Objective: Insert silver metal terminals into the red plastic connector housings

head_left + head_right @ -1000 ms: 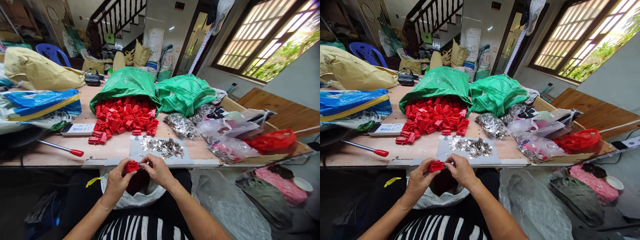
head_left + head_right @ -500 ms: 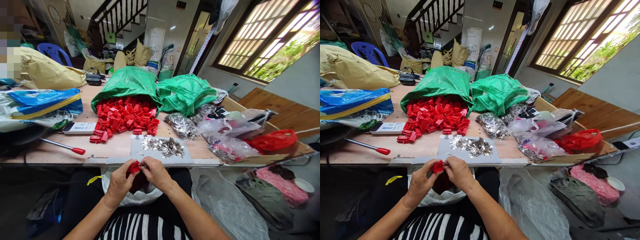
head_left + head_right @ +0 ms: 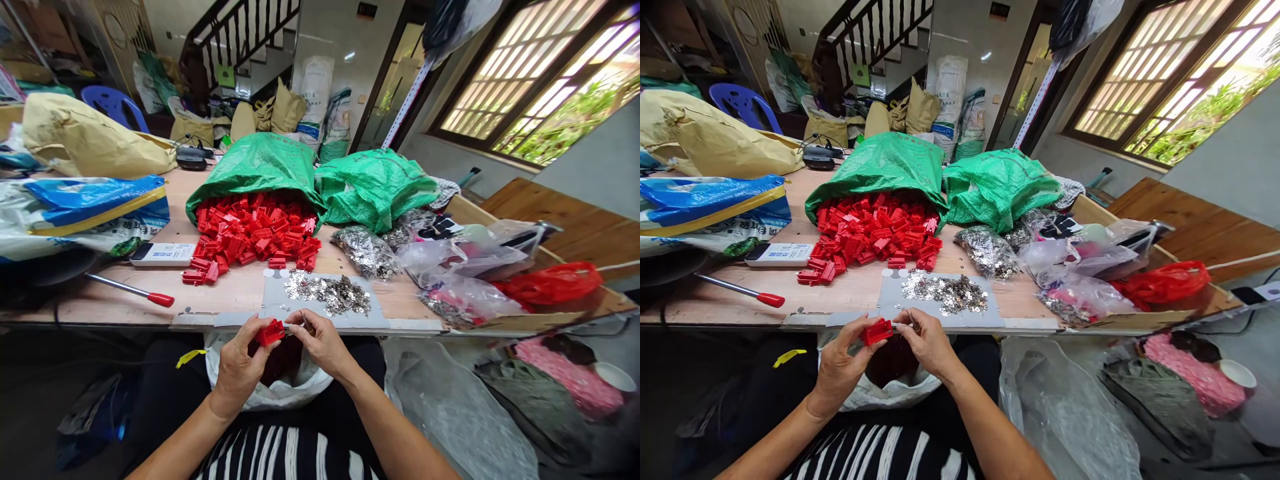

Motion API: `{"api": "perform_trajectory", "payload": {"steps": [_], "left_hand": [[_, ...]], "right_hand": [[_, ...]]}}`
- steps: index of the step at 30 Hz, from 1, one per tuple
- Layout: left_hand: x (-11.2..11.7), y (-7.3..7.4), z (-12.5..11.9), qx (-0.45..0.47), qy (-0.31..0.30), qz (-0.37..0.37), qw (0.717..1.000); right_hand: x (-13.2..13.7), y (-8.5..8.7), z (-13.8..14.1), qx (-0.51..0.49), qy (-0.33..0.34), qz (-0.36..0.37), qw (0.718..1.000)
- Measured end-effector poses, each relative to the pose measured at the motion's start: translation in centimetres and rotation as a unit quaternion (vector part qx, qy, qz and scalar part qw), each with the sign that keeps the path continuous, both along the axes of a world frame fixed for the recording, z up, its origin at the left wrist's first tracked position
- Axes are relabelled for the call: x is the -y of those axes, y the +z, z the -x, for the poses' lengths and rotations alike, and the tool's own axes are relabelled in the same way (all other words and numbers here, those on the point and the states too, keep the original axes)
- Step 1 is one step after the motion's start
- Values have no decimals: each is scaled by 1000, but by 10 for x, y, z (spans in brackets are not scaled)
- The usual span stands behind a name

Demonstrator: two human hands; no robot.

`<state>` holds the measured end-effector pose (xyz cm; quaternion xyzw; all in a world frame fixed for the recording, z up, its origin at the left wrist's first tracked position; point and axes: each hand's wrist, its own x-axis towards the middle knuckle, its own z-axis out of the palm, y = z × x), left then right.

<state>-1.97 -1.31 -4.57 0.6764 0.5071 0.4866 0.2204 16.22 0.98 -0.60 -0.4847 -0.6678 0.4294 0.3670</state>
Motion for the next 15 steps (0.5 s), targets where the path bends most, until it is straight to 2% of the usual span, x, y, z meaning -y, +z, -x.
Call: {"api": "perform_trajectory", "payload": {"steps": [9, 15], "left_hand": [[1, -1, -2, 3, -9, 7, 1000], [1, 1, -3, 22, -20, -16, 999]], "right_hand": [[3, -3, 2, 51, -1, 14, 999], [-1, -7, 0, -35, 16, 84, 996]]}}
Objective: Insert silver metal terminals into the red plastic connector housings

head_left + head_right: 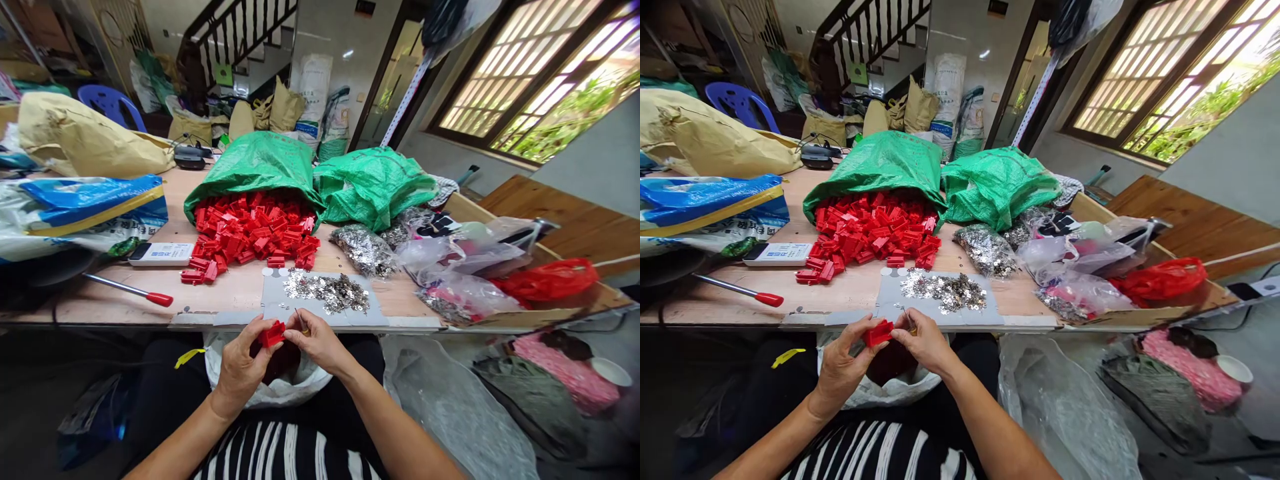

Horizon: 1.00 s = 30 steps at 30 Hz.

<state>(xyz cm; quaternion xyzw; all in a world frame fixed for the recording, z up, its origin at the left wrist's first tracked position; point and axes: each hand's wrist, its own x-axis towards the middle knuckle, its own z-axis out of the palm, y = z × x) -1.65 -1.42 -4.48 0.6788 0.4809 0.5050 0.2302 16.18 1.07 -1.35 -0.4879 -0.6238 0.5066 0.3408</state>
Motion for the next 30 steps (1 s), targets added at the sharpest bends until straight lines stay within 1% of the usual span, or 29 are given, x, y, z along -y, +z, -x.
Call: {"api": "perform_trajectory", "payload": {"steps": [4, 7, 11, 14, 16, 19, 23, 26, 30], "left_hand": [[1, 2, -1, 2, -18, -1, 1000], [2, 2, -1, 7, -29, -1, 1000], [1, -1, -1, 17, -36, 3, 999], [0, -2, -1, 36, -53, 38, 997], [-3, -1, -1, 49, -69, 65, 994], [-9, 2, 3, 43, -73, 74, 994], [-23, -1, 13, 5, -51, 51, 997], [-34, -5, 21, -33, -47, 19, 998], [-43, -10, 24, -68, -82, -12, 994]], "right_hand": [[-2, -3, -3, -55, 28, 42, 997], [-2, -5, -5, -61, 37, 55, 996], [-1, -5, -6, -75, 43, 69, 994], [-1, -4, -5, -89, 50, 92, 991], [-1, -4, -4, -82, 43, 93, 991], [-3, -6, -3, -34, 24, 60, 997], [-6, -6, -4, 59, 27, -12, 998], [-8, -3, -3, 143, 29, -78, 986], [-10, -2, 3, 203, 20, -127, 971]]}}
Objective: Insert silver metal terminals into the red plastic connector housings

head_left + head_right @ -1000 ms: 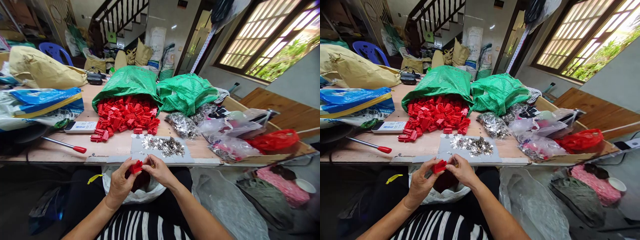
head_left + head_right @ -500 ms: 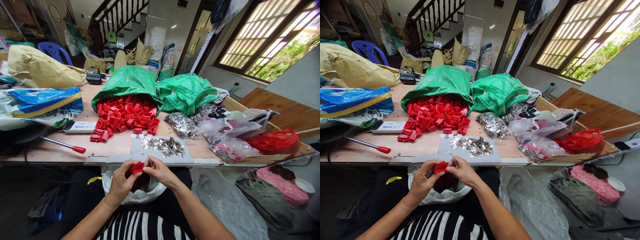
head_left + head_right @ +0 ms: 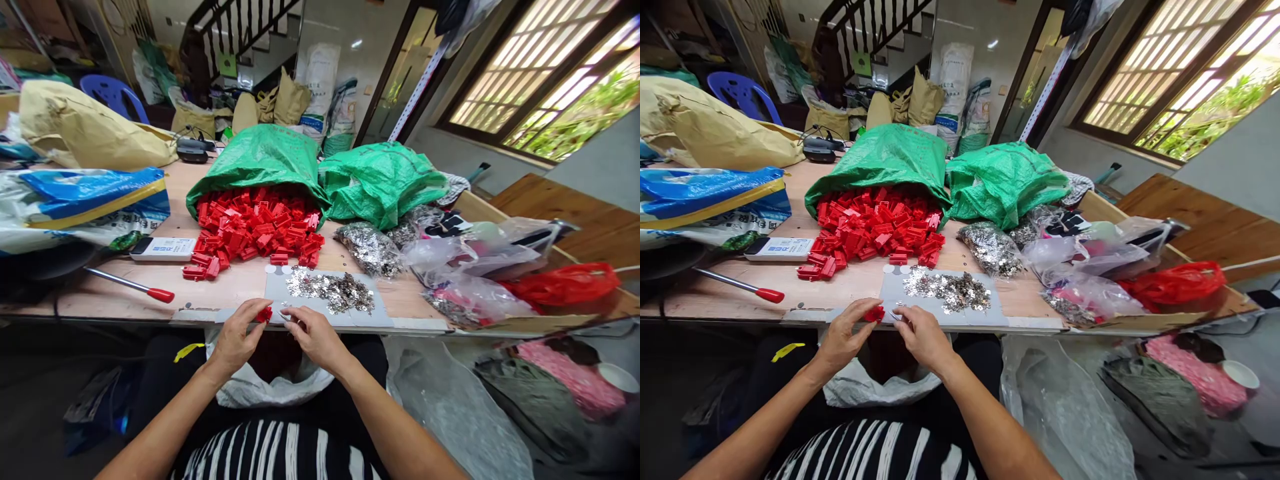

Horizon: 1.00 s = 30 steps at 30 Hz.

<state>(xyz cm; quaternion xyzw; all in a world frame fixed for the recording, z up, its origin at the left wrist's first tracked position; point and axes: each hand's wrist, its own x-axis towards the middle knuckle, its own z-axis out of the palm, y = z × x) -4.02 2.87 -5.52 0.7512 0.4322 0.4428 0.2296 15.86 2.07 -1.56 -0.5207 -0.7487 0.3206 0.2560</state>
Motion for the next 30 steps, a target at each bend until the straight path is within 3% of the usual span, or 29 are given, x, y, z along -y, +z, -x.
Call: {"api": "perform_trajectory", "payload": {"steps": [15, 24, 30], "left_hand": [[-8, -15, -4, -55, 3, -46, 997], [-11, -16, 0, -76, 4, -70, 995], [-9, -15, 0, -80, 6, -59, 995]], "right_hand": [[-6, -16, 18, 59, 41, -112, 991], [-7, -18, 25, 102, 55, -117, 986], [-6, -10, 28, 160, 59, -121, 978]]}}
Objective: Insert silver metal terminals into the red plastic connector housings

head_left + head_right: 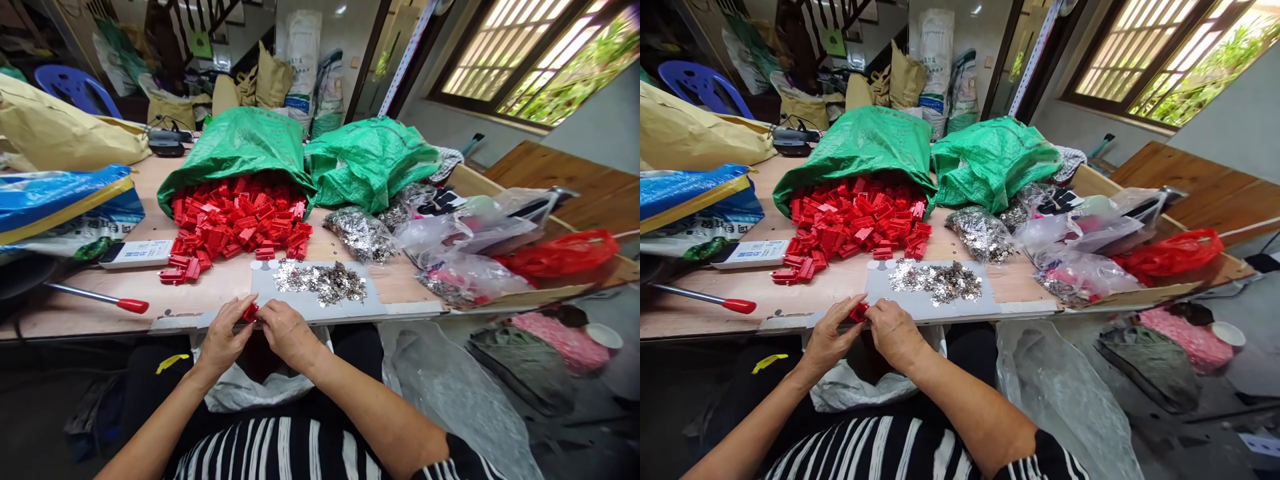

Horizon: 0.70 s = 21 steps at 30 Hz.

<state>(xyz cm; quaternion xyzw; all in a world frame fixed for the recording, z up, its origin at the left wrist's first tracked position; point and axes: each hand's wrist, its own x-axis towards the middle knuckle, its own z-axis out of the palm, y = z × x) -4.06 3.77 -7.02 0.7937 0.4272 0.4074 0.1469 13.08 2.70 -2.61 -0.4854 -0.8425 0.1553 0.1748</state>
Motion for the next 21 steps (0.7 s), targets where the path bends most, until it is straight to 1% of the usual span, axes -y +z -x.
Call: {"api": "perform_trajectory", "payload": {"steps": [5, 12, 16, 21], "left_hand": [[0, 1, 0, 9, -1, 14, 1000], [1, 0, 2, 13, 1, 30, 999], [1, -2, 2, 9, -1, 32, 999], [0, -2, 3, 10, -5, 26, 1000]], "right_hand": [[-1, 3, 1, 19, 7, -4, 1000], [-1, -6, -3, -20, 23, -4, 1000], [-2, -8, -5, -35, 36, -4, 999], [-3, -5, -5, -10, 38, -9, 999]]}}
